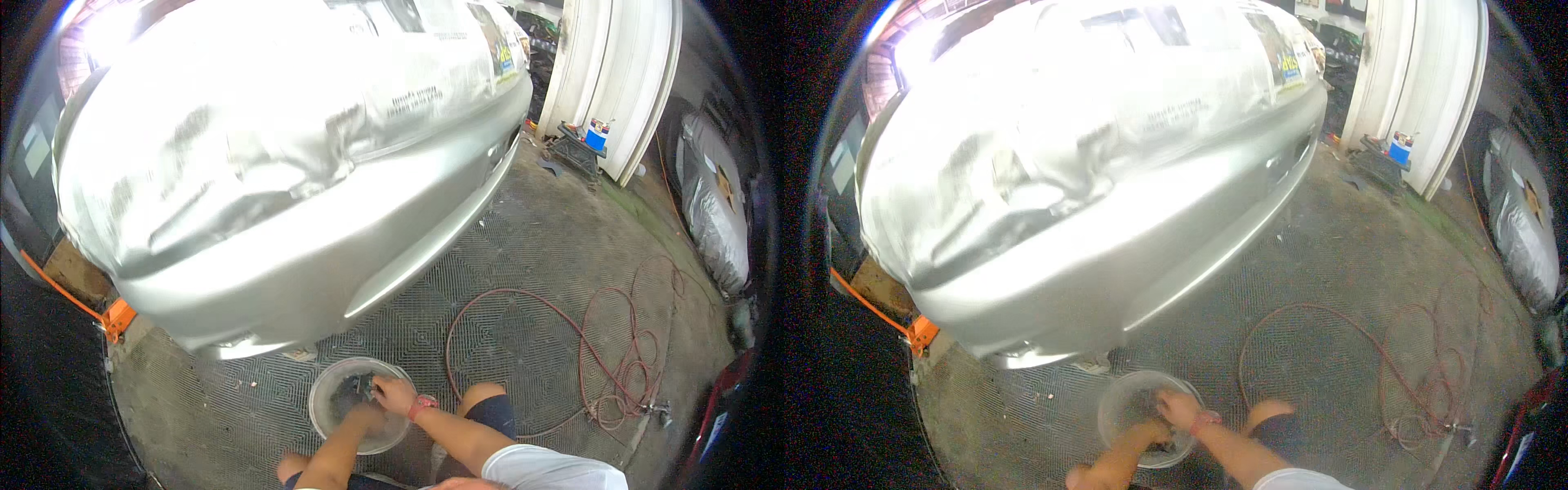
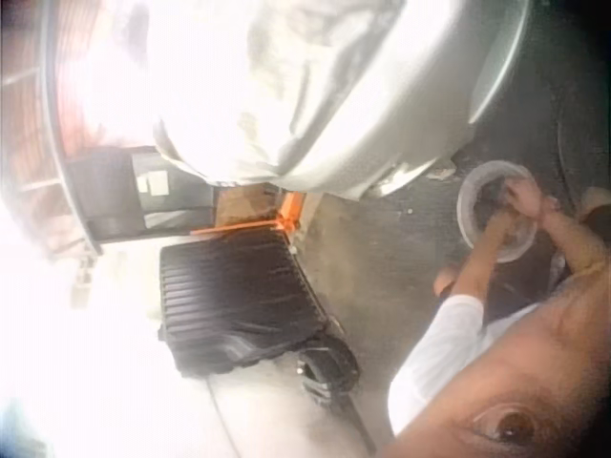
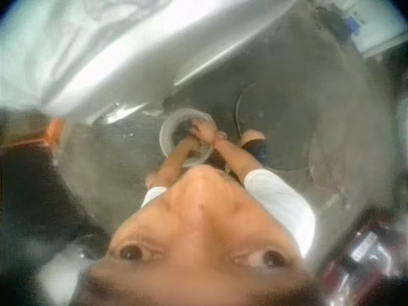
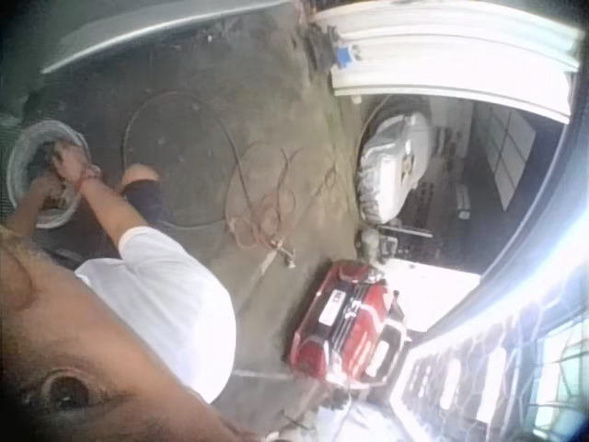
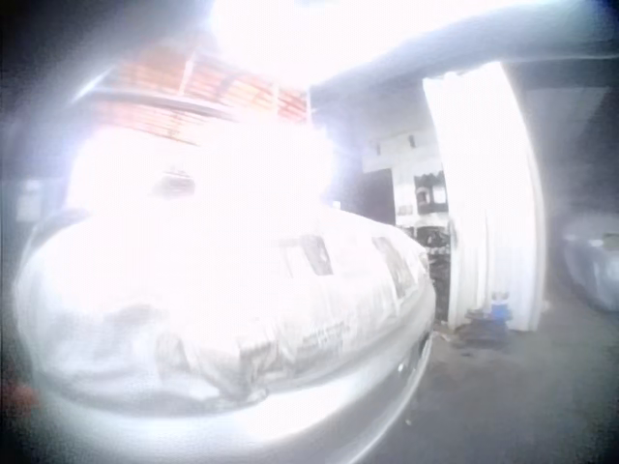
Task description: The person kneels on the floor and scrubs a silver car bumper with a sponge, repeatedly dipping it into a bucket of water. They then wipe the bumper with a cloth, focusing on the lower edge and contours.
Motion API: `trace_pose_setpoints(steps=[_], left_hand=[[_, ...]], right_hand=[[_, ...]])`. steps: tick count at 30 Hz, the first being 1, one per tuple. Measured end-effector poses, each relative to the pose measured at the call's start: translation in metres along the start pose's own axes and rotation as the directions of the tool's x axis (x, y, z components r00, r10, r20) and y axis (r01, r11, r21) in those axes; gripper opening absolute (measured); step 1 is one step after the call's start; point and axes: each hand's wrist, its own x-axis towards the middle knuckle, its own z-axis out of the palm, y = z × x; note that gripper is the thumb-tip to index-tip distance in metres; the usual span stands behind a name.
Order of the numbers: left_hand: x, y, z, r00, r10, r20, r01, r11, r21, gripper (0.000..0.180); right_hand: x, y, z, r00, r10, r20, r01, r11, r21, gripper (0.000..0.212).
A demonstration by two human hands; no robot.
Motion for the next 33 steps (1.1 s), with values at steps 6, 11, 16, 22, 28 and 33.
trace_pose_setpoints(steps=[6,11,16,22,28,33], left_hand=[[-0.077,0.0,-0.139,0.815,-0.315,0.487,0.568,0.601,-0.562,0.062],[-0.119,0.045,-0.327,0.587,-0.377,0.716,0.291,-0.727,-0.622,0.068],[-0.155,0.056,-0.491,0.524,-0.369,0.767,0.364,-0.717,-0.594,0.088],[-0.236,0.041,-0.498,0.255,-0.621,0.741,0.604,-0.496,-0.624,0.071],[-0.338,0.065,-0.543,-0.109,-0.783,0.613,0.631,-0.531,-0.566,0.068],[-0.41,0.149,-0.609,-0.64,-0.687,0.344,0.464,-0.703,-0.54,0.04]], right_hand=[[-0.018,-0.112,-0.054,0.919,0.395,0.007,-0.386,0.895,0.225,0.035],[-0.027,-0.219,-0.129,0.903,0.429,0.026,-0.408,0.836,0.367,0.036],[-0.022,-0.276,-0.201,0.847,0.432,0.309,-0.527,0.758,0.385,0.053],[0.016,-0.22,-0.375,0.747,0.653,-0.126,-0.544,0.709,0.449,0.059],[0.202,-0.182,-0.655,0.661,0.321,-0.678,-0.069,0.926,0.371,0.032],[0.404,-0.288,-0.817,0.743,-0.075,-0.666,0.327,0.908,0.263,0.041]])
